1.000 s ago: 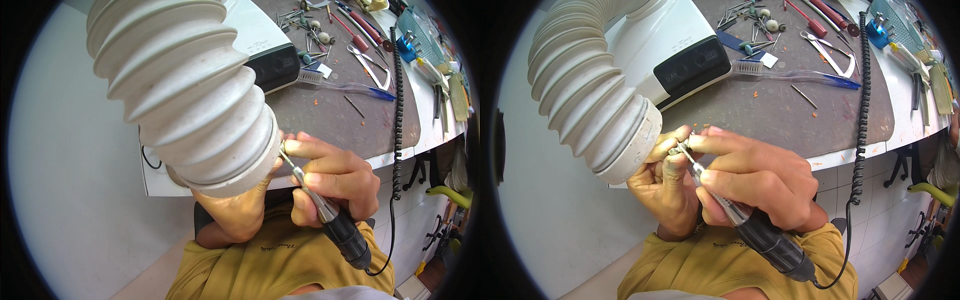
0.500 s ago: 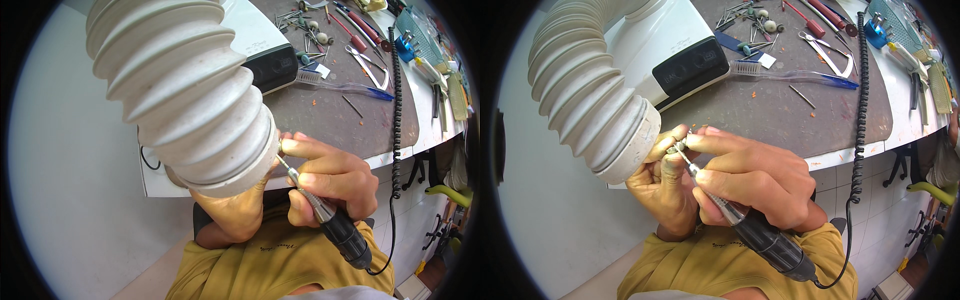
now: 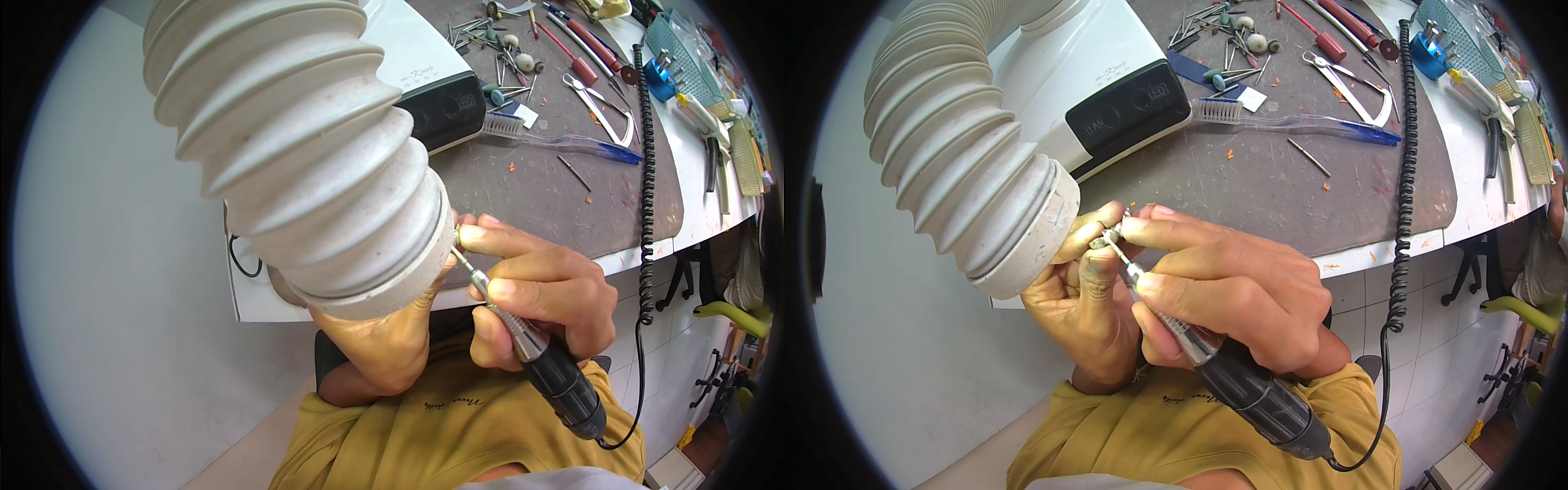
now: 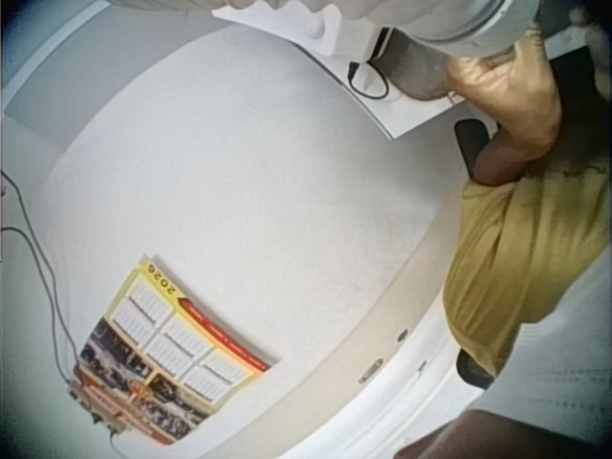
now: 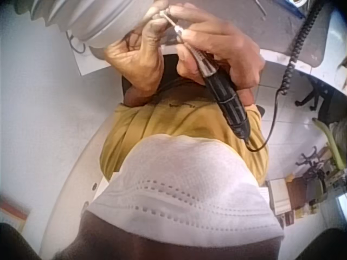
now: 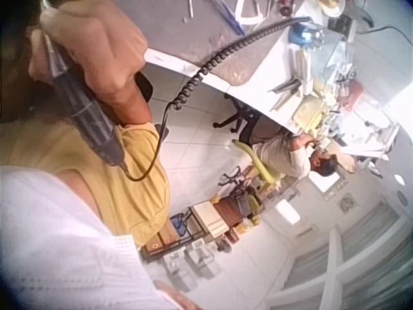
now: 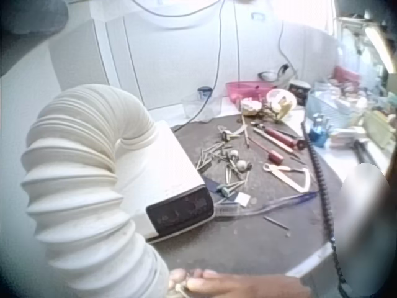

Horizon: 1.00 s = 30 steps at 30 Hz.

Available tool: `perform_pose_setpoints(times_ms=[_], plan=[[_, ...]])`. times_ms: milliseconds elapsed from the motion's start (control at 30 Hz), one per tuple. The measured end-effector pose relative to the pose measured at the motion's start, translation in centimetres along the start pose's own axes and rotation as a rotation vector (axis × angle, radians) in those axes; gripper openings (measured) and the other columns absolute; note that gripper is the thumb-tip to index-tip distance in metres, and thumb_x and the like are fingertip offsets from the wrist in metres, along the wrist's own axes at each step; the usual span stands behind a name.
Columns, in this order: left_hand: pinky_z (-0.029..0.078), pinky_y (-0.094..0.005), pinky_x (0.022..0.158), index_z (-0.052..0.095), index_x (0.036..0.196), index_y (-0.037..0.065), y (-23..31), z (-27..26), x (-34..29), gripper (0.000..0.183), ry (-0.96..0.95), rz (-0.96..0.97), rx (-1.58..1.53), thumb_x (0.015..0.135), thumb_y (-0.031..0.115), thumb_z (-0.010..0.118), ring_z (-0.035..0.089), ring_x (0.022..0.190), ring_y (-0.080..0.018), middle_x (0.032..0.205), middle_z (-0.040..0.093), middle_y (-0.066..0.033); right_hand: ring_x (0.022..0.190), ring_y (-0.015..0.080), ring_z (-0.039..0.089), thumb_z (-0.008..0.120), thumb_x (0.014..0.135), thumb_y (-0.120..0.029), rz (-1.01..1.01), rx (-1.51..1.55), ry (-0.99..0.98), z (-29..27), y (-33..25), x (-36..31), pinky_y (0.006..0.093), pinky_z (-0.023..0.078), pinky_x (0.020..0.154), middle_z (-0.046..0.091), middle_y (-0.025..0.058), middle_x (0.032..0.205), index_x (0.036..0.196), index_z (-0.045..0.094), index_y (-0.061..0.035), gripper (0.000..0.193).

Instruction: The person uses a rotary handpiece to grind and shape a small dental appliance. They repeatedly adjust the flexible extraction arm for better access and lighting, switch between different rotary bits, and inspect the workpiece. At the end, they measure the appliance with calipers.

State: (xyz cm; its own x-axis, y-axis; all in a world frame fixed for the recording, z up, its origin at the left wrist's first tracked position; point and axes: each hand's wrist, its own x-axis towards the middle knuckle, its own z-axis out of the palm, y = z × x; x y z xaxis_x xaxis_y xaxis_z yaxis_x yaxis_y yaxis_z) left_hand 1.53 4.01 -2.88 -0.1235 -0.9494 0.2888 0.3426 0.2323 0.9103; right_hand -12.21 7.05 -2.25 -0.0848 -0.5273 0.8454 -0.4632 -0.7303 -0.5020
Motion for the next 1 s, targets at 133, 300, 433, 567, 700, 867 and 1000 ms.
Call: perform_pose_setpoints(times_ms=[133,300,433,567,700,867,1000], plan=[[0.061,-0.0463,0.083,0.057,0.105,-0.006,-0.3,-0.2,0.0,0.02,0.0,0.013,-0.019,0.092,0.006,0.066,0.069,0.095,-0.0306,0.109,0.064,-0.026,0.084,0.0409,0.072,0.073,0.082,-0.006,0.009,0.009,-0.001,0.0,-0.1,0.0,0.0501,0.06,0.081,0.064,0.0188,0.074,0.096,0.056,0.0069,0.025],[0.061,-0.0462,0.083,0.057,0.106,-0.006,0.1,0.1,0.1,0.02,-0.027,0.019,-0.011,0.092,0.006,0.066,0.069,0.095,-0.0309,0.109,0.064,-0.0259,0.086,0.0408,0.071,0.073,0.083,-0.007,0.028,0.014,0.032,0.2,-0.1,-0.3,0.0506,0.059,0.083,0.064,0.0187,0.075,0.096,0.056,0.0068,0.025],[0.061,-0.0462,0.083,0.058,0.106,-0.006,-0.2,0.1,0.1,0.021,-0.002,0.014,-0.035,0.092,0.007,0.067,0.069,0.095,-0.0307,0.109,0.064,-0.0255,0.085,0.0405,0.072,0.072,0.084,-0.007,0.023,0.024,-0.009,0.0,-0.1,-0.1,0.0509,0.058,0.084,0.063,0.0192,0.073,0.095,0.055,0.0073,0.025],[0.061,-0.0469,0.083,0.058,0.106,-0.007,0.1,0.2,0.1,0.021,-0.008,0.011,-0.008,0.092,0.007,0.067,0.069,0.094,-0.0298,0.109,0.064,-0.0253,0.083,0.0404,0.072,0.072,0.083,-0.006,0.009,0.034,0.024,0.2,0.2,-0.4,0.0509,0.059,0.083,0.062,0.0188,0.071,0.095,0.055,0.0076,0.025],[0.061,-0.0469,0.085,0.059,0.106,-0.007,-0.2,0.3,0.2,0.021,-0.001,0.045,-0.032,0.092,0.007,0.067,0.069,0.093,-0.0289,0.108,0.065,-0.0252,0.081,0.0403,0.072,0.072,0.082,-0.006,-0.021,0.048,0.028,0.1,0.3,-0.5,0.0509,0.059,0.081,0.062,0.0182,0.071,0.094,0.056,0.0078,0.025],[0.06,-0.0475,0.086,0.06,0.105,-0.008,-0.8,0.0,-0.1,0.021,0.026,0.058,-0.044,0.092,0.008,0.067,0.069,0.094,-0.0312,0.108,0.065,-0.0248,0.08,0.0406,0.072,0.073,0.082,-0.007,-0.015,0.013,0.01,0.1,0.2,-0.1,0.0509,0.06,0.081,0.062,0.0178,0.071,0.093,0.056,0.0076,0.025],[0.06,-0.0478,0.086,0.06,0.105,-0.008,-1.0,-0.3,0.1,0.022,0.018,0.068,-0.016,0.092,0.01,0.067,0.069,0.095,-0.034,0.108,0.065,-0.0245,0.083,0.0396,0.072,0.074,0.081,-0.007,0.035,0.058,0.035,0.1,0.0,-0.3,0.0506,0.06,0.081,0.064,0.0168,0.073,0.094,0.057,0.0064,0.025]])
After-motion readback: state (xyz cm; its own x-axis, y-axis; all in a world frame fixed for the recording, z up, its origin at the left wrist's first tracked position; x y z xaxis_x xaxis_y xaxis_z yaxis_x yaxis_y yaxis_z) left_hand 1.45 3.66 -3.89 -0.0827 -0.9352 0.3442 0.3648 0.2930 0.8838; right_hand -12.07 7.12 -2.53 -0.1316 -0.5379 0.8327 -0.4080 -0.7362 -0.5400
